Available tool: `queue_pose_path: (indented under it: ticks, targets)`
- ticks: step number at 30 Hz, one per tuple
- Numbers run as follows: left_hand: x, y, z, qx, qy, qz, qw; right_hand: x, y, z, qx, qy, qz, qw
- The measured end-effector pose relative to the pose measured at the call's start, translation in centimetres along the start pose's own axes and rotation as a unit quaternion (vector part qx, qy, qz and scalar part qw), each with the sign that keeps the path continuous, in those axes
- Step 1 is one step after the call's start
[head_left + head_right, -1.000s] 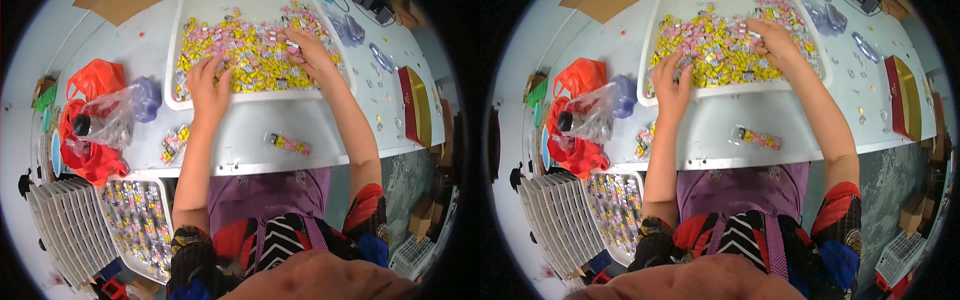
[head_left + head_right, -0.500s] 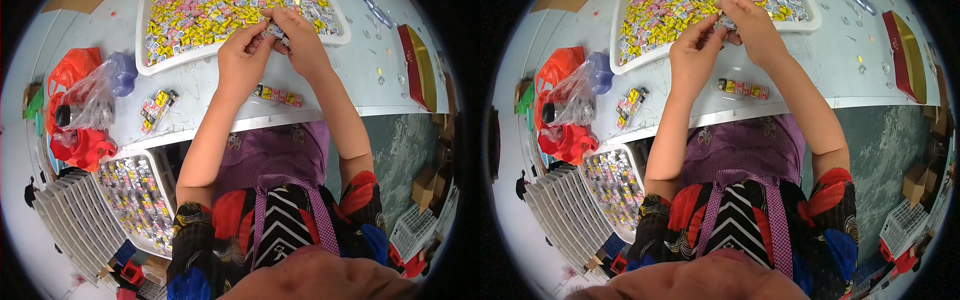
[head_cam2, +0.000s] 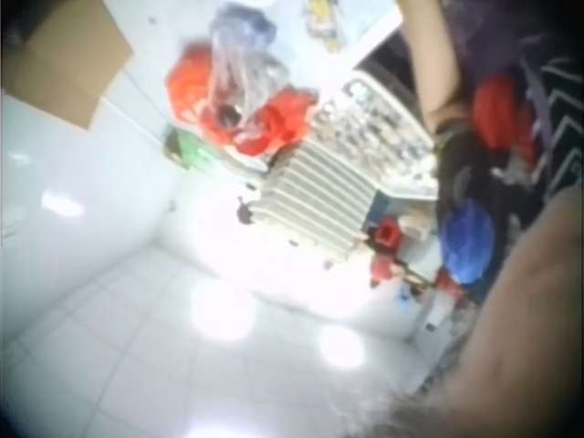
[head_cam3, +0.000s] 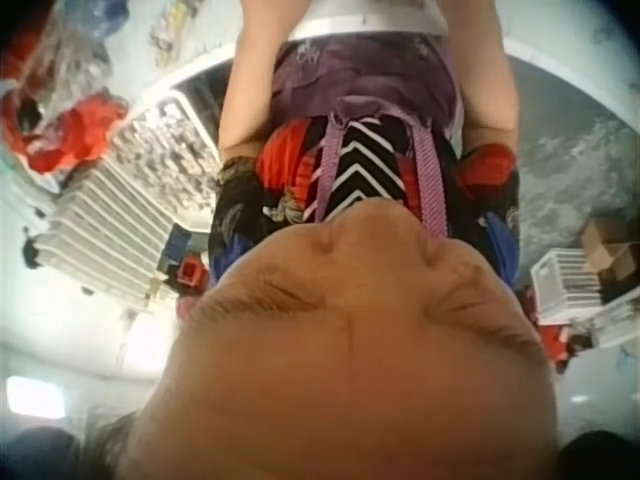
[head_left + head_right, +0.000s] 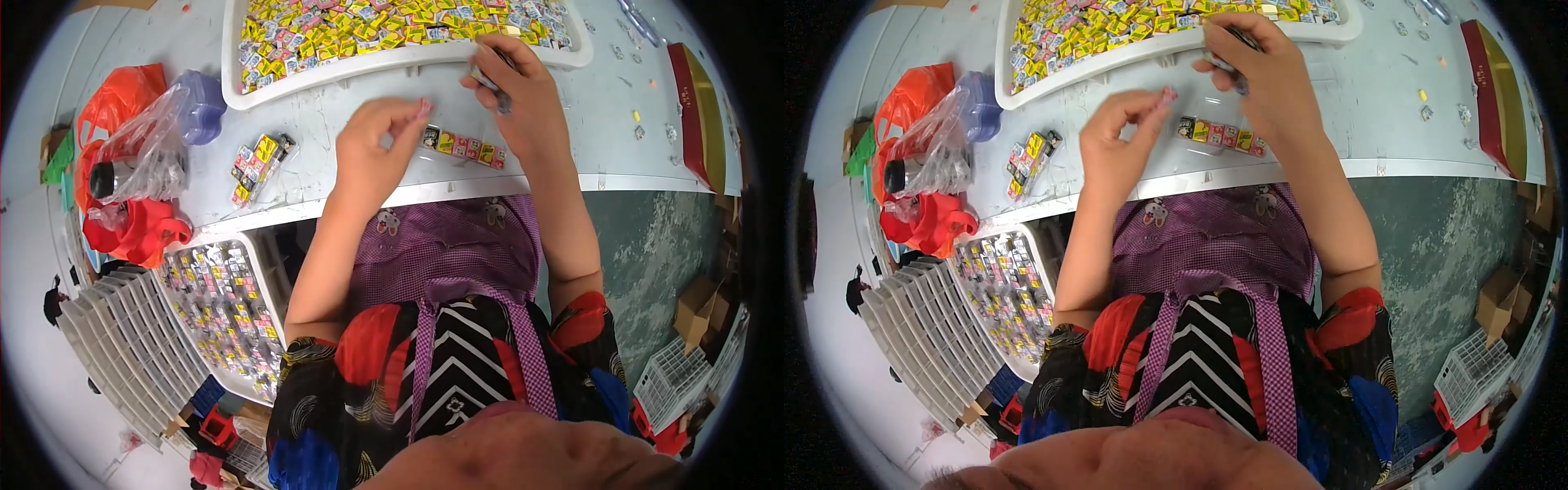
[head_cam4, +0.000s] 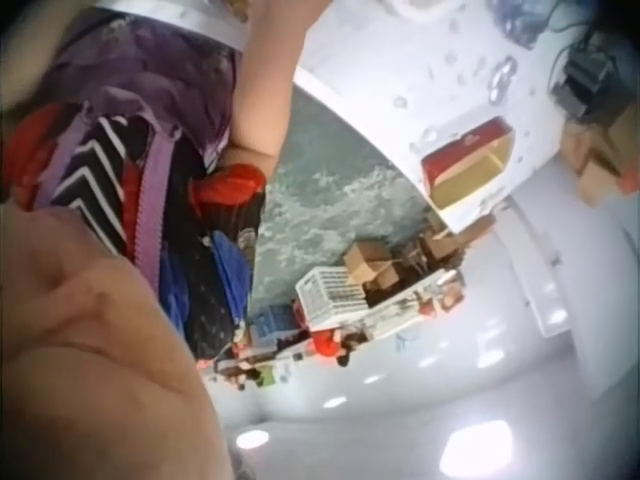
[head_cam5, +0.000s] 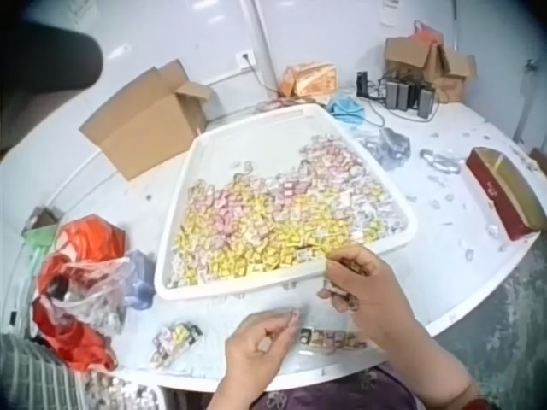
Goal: Sorting small square toy tiles from a bulk container into individual trays.
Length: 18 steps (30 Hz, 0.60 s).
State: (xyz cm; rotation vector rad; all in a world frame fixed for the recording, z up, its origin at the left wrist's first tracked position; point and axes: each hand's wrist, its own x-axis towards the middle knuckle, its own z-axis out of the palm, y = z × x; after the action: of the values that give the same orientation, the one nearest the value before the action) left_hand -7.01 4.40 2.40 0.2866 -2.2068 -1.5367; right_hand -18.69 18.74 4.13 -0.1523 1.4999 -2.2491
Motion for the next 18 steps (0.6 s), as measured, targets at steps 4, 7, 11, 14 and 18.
queue_pose_path:
  ticks: [4,7,11,14,18]
  targets:
    - [-1.8,-2.7,-0.4,0.154,-0.028,0.112,0.981,-2.5,0.2,-1.4,-0.078,0.028,0.013,0.996]
    - [-2.6,-2.9,-0.1,0.187,-0.028,0.139,0.972,-4.4,1.3,-2.4,-0.181,0.047,0.021,0.982]
    - [-2.7,-2.7,0.3,0.237,-0.039,0.183,0.953,-5.4,3.9,-3.7,-0.199,0.087,-0.023,0.976]
    - [-2.9,-2.1,0.5,0.28,-0.066,0.204,0.936,-5.6,5.0,-4.3,-0.194,0.073,-0.047,0.977]
    - [-2.7,-1.7,0.8,0.311,-0.066,0.205,0.926,-5.5,5.2,-4.5,-0.185,0.058,-0.05,0.98]
